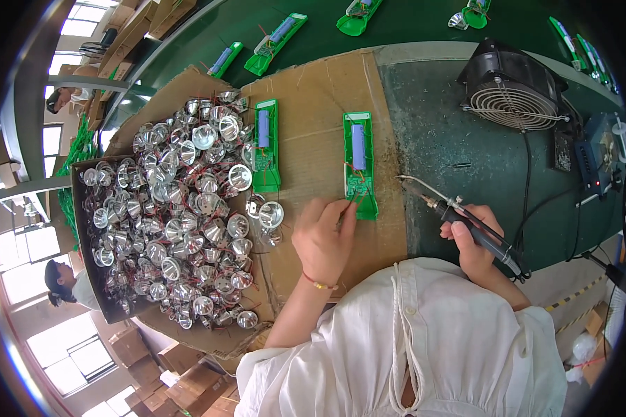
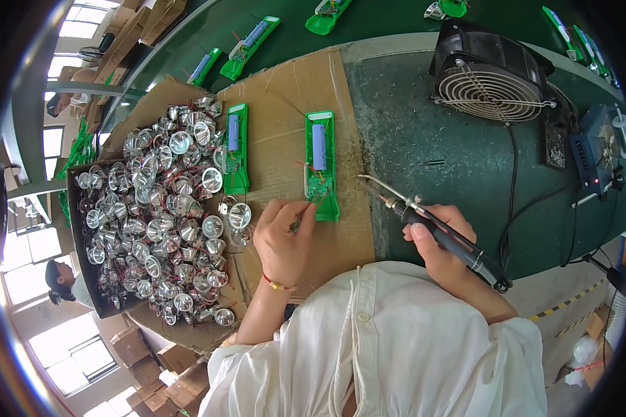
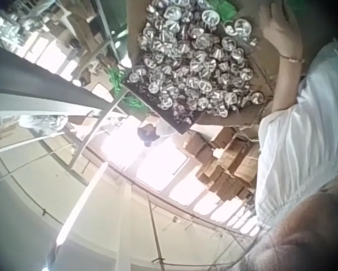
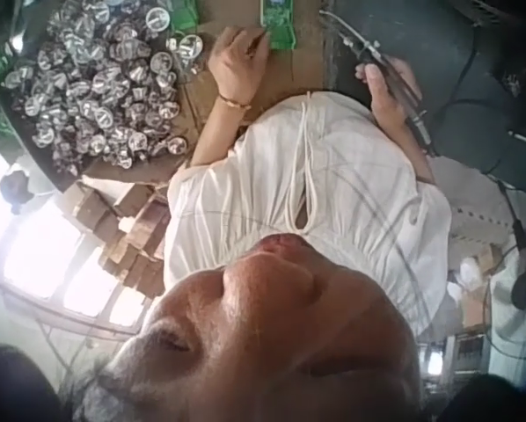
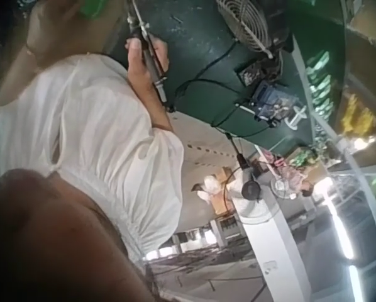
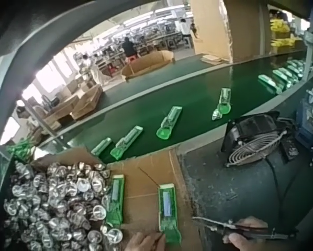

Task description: Soldering components and wires onto small green circuit boards with attached batteries at a factory assembly station.

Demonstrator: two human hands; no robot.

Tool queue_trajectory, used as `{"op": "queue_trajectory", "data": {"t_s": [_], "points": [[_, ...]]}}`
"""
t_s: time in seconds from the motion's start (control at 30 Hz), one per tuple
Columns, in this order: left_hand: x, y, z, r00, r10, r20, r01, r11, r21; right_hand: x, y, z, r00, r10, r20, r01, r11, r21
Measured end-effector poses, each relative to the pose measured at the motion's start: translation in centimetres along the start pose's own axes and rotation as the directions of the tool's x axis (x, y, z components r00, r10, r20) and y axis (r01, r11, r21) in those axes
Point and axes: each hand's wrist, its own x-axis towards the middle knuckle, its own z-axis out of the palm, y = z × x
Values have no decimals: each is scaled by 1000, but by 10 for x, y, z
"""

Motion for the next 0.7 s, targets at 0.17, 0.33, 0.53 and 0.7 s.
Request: {"op": "queue_trajectory", "data": {"t_s": [0.17, 0.33, 0.53, 0.7], "points": [[-5, -7, 6, 946, -306, 107, 323, 863, -388, 5, -8, 12, 979, -87, 182, 107, 989, -102], [-5, -7, 11, 959, -278, 50, 272, 866, -420, 14, -2, 32, 986, -55, 158, 63, 997, -48], [-8, -8, 14, 977, -213, 4, 200, 910, -364, 16, -3, 40, 991, 15, 135, -13, 1000, -16], [-8, -9, 13, 966, -255, 41, 249, 875, -415, 18, -2, 43, 991, 32, 129, -35, 999, 17]]}}
